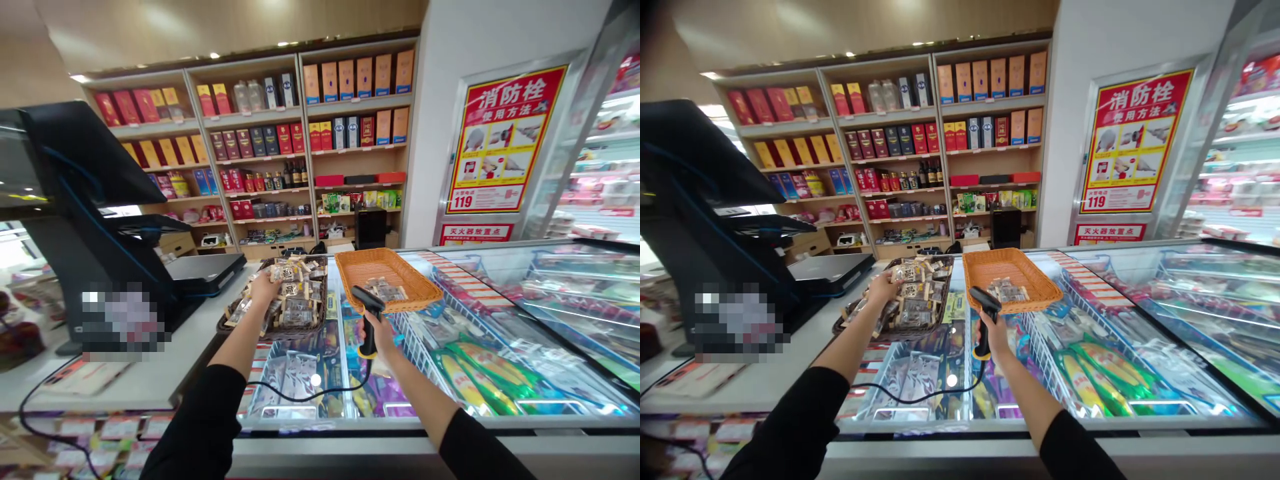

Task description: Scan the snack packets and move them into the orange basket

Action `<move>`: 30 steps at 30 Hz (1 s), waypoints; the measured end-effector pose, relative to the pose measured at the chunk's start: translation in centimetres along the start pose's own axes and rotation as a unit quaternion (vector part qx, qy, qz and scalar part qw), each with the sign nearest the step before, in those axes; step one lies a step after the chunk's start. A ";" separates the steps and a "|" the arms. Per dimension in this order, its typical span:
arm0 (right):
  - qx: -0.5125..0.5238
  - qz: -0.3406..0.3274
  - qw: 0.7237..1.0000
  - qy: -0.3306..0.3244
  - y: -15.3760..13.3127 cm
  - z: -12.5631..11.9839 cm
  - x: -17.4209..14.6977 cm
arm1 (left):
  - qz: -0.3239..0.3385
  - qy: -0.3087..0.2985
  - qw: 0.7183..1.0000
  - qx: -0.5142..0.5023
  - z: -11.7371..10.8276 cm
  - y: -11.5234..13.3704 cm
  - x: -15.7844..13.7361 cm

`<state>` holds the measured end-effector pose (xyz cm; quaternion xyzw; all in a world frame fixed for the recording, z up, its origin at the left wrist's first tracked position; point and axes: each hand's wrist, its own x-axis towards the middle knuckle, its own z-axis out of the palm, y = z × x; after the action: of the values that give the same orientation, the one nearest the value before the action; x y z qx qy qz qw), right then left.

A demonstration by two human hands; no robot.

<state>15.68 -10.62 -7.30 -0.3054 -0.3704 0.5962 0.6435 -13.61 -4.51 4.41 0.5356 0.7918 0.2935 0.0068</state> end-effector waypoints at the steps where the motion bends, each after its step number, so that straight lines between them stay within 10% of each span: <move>1: 0.008 0.007 1.000 -0.003 0.2 -0.1 0.0 | 0.005 0.003 1.000 -0.011 0.2 -0.1 0.1; 6: 0.022 0.012 1.000 -0.009 0.2 -0.4 -0.1 | 0.054 0.092 0.987 -0.121 -0.5 0.0 0.3; 12: 0.026 0.015 1.000 0.003 0.2 -0.4 -0.2 | 0.352 0.076 0.926 -0.111 -1.6 -0.4 -0.9; 21: 0.032 0.019 0.999 -0.011 0.3 -0.4 0.0 | 0.117 -0.047 0.992 0.022 -1.3 1.3 -0.3; 27: 0.015 0.011 1.000 -0.002 -0.1 -0.4 -0.3 | 0.113 -0.128 0.982 0.077 -0.1 3.8 2.1; 30: -0.008 -0.001 1.000 0.000 -0.4 -0.1 -0.6 | 0.128 -0.071 0.989 0.005 0.2 5.2 2.0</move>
<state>16.02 -11.22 -7.08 -0.3105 -0.3755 0.5923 0.6417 -10.01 -1.44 7.33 0.6519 0.7158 0.2490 0.0232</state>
